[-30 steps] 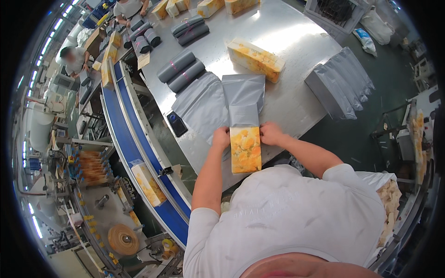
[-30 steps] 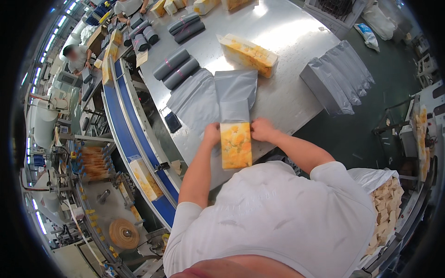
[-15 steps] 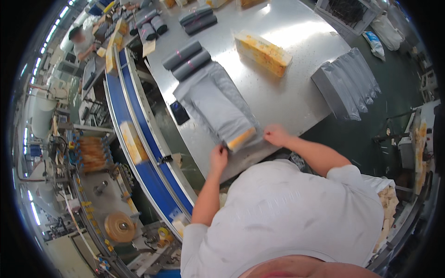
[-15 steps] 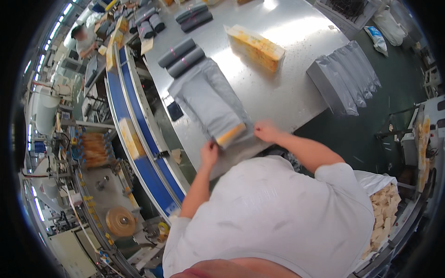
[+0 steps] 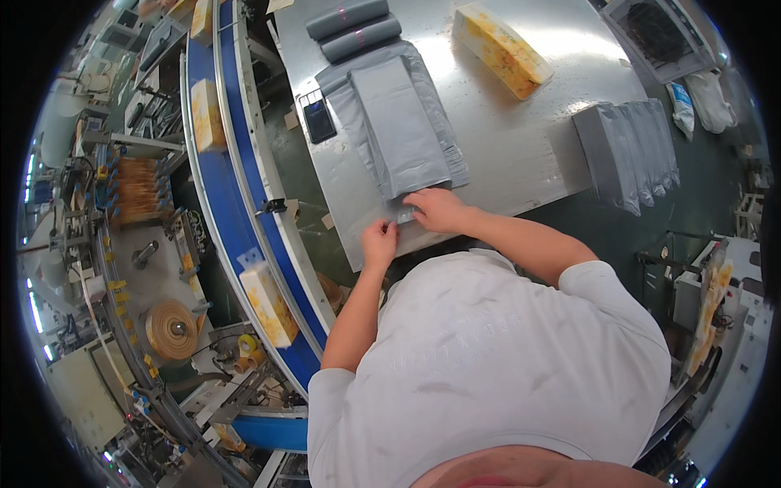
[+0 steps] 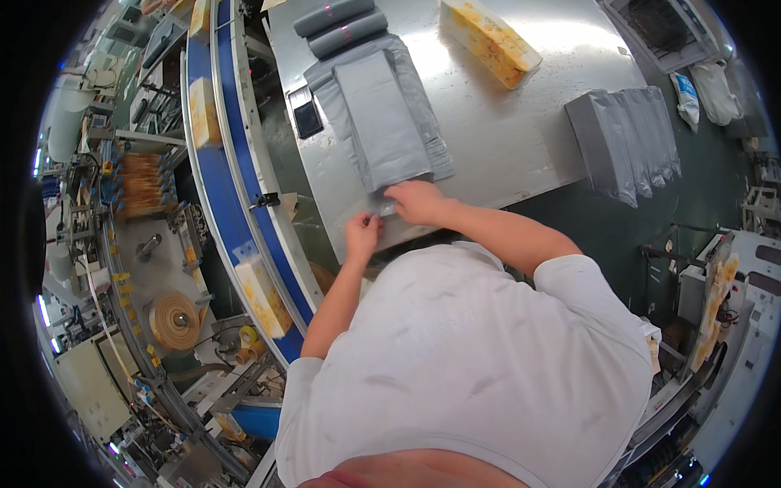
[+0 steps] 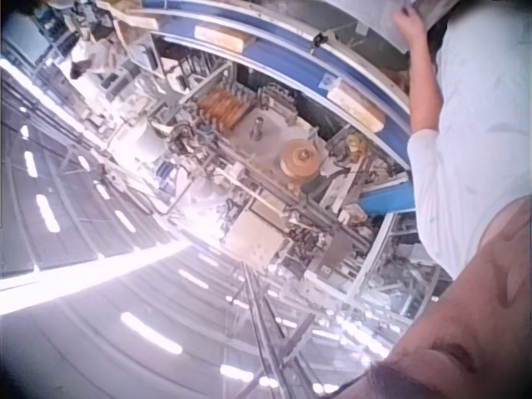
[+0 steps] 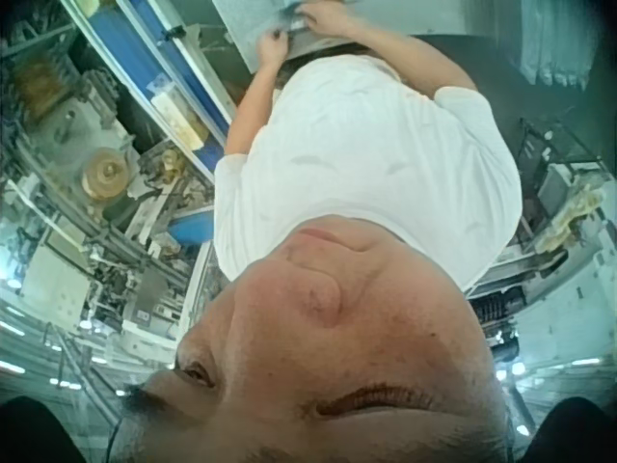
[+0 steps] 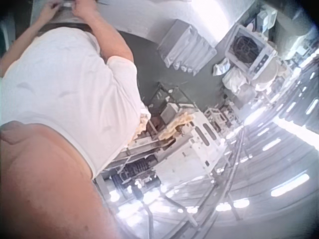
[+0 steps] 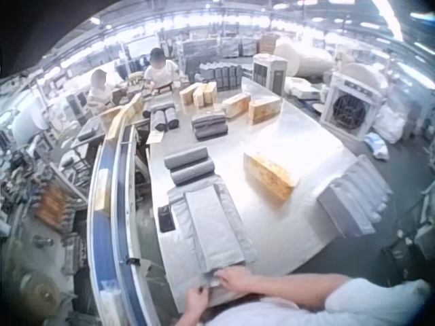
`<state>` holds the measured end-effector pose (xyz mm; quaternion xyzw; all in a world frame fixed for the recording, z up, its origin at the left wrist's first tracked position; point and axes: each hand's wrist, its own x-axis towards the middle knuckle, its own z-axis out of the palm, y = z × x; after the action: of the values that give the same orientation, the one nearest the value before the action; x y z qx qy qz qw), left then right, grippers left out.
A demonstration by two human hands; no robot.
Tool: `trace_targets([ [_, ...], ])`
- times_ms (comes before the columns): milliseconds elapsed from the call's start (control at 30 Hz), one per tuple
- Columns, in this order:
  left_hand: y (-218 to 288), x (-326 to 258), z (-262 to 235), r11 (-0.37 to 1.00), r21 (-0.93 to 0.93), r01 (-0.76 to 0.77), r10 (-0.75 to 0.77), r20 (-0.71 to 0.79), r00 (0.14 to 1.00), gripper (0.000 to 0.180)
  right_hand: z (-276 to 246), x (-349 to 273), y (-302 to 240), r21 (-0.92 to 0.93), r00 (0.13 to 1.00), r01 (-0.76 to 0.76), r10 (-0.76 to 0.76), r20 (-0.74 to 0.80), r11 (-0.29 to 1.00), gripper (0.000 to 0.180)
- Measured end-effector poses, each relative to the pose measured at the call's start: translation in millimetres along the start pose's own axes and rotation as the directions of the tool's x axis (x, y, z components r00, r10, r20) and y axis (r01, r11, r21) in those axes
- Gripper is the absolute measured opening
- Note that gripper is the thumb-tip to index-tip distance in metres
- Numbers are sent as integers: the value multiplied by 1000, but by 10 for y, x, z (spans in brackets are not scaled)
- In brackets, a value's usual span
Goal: The person picks up bread loaves from a conveyor belt, places them into plastic bags, and folds the bag openings before setting them aside.
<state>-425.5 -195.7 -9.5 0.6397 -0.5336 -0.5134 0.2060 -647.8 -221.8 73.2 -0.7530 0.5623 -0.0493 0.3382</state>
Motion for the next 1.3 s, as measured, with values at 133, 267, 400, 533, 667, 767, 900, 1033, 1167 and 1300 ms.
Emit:
trace_targets([
  [133, -1, -101, -87, 989, -55, -141, 140, -10, 990, 19, 209, 93, -81, 154, 963, 246, -224, -147, 957, 24],
  [267, 65, -106, -95, 960, -109, -258, 256, -29, 966, 19, 242, 240, -142, 176, 982, 187, -180, -53, 966, 15],
  [400, 80, -66, -172, 994, -30, -106, 107, 39, 994, 16, 365, 89, -17, 247, 985, 14, 29, -170, 969, 14],
  [533, 27, -41, -105, 943, -19, -332, 332, 58, 941, 14, 268, -193, 2, 284, 923, 187, -69, -379, 940, 13],
  [667, 111, -13, 5, 925, -139, -353, 359, 20, 933, 12, 405, -48, -84, 189, 829, 371, -232, -509, 909, 13],
  [767, 154, -32, -58, 959, -154, -238, 254, 93, 963, 13, 486, 45, 28, 358, 872, 164, 34, -488, 919, 10],
  [900, 215, -119, -133, 977, -123, -176, 192, 139, 971, 14, 484, -127, 191, 378, 845, 57, 158, -512, 924, 9],
  [1033, 27, -116, -61, 960, -231, -157, 178, 72, 981, 14, 358, -710, 320, 504, 789, -102, 378, -484, 858, 9],
  [1167, -73, -175, -212, 977, -200, 72, -38, 170, 985, 9, 265, -1977, 1306, -43, 821, -572, 571, -22, 819, 21],
  [1300, 272, -296, -382, 720, 418, -554, 641, -94, 761, 29, -47, -2676, 1815, -519, 713, -529, 683, 158, 672, 36],
])
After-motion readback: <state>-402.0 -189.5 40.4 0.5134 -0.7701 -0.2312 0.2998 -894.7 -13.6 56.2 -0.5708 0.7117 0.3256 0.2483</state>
